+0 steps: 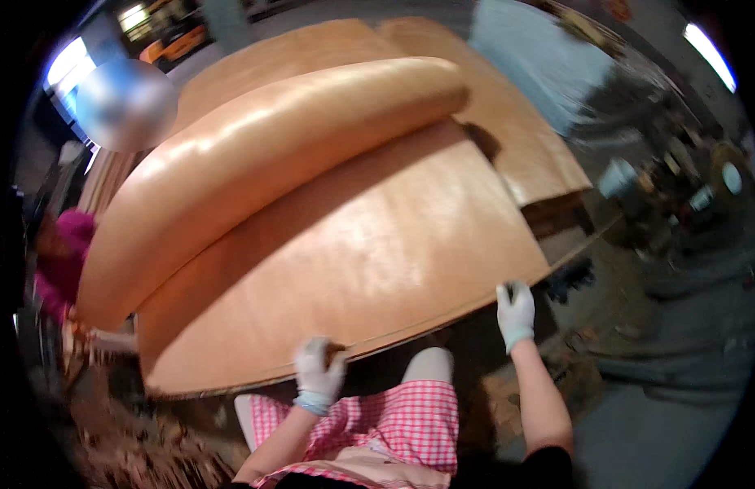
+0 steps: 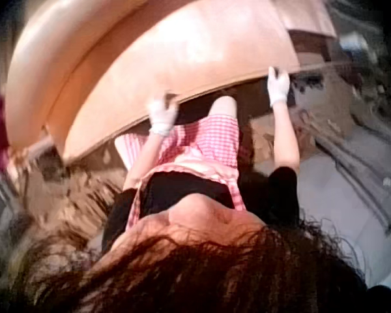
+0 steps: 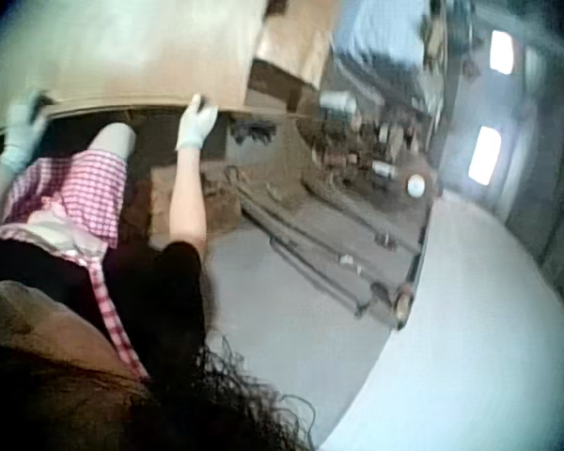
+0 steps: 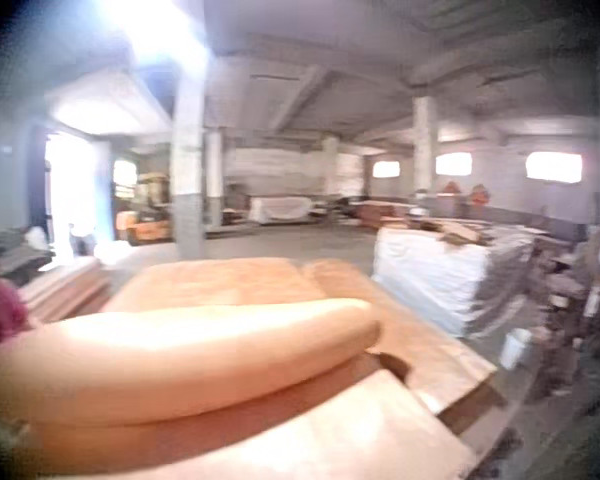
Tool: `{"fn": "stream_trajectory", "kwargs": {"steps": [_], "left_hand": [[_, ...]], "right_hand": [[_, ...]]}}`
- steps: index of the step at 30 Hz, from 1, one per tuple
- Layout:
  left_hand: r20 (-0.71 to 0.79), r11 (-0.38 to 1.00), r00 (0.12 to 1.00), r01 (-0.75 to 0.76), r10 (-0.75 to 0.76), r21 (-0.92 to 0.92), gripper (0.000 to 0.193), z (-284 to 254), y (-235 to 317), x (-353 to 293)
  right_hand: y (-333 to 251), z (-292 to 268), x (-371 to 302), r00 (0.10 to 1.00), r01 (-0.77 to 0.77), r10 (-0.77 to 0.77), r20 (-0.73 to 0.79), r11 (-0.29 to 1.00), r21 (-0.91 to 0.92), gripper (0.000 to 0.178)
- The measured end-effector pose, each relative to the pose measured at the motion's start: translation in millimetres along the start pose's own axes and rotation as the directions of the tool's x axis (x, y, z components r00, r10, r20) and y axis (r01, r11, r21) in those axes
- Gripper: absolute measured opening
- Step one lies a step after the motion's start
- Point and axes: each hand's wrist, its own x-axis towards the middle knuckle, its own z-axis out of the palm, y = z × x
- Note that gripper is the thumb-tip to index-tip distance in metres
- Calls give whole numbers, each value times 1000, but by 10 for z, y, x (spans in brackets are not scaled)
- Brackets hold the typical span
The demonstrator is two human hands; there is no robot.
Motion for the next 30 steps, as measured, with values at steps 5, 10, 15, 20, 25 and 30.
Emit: {"fn": "stream_trajectory", "kwargs": {"steps": [5,10,15,20,25,30], "left_hand": [[-40,932,981,-193,190,-306,35,-274,557,-123],[-174,745,976,-214,132,-632,23,-622,310,-475],[-101,591,983,10,-153,-806,12,-910,-47,-860],[8,227,851,148,-525,-963,1,-1068,-452,-1060],[-208,186,683,-106,-700,-977,6,-1568,-1528,-1146],[-312,329,342,-8,-887,-944,13,-2083,-2923,-1366]], "right_hand": [[-1289,488,-1217,849,-107,-149,508,892,439,18],[-2036,731,-1996,639,-91,-389,664,819,567,25],[-2428,977,-2342,527,-227,-386,757,795,563,34],[-2665,1142,-2199,398,421,-393,829,881,216,18],[-2400,998,-1816,566,376,-266,781,926,43,14],[-1780,781,-1205,624,439,-153,766,880,-182,15]]}}
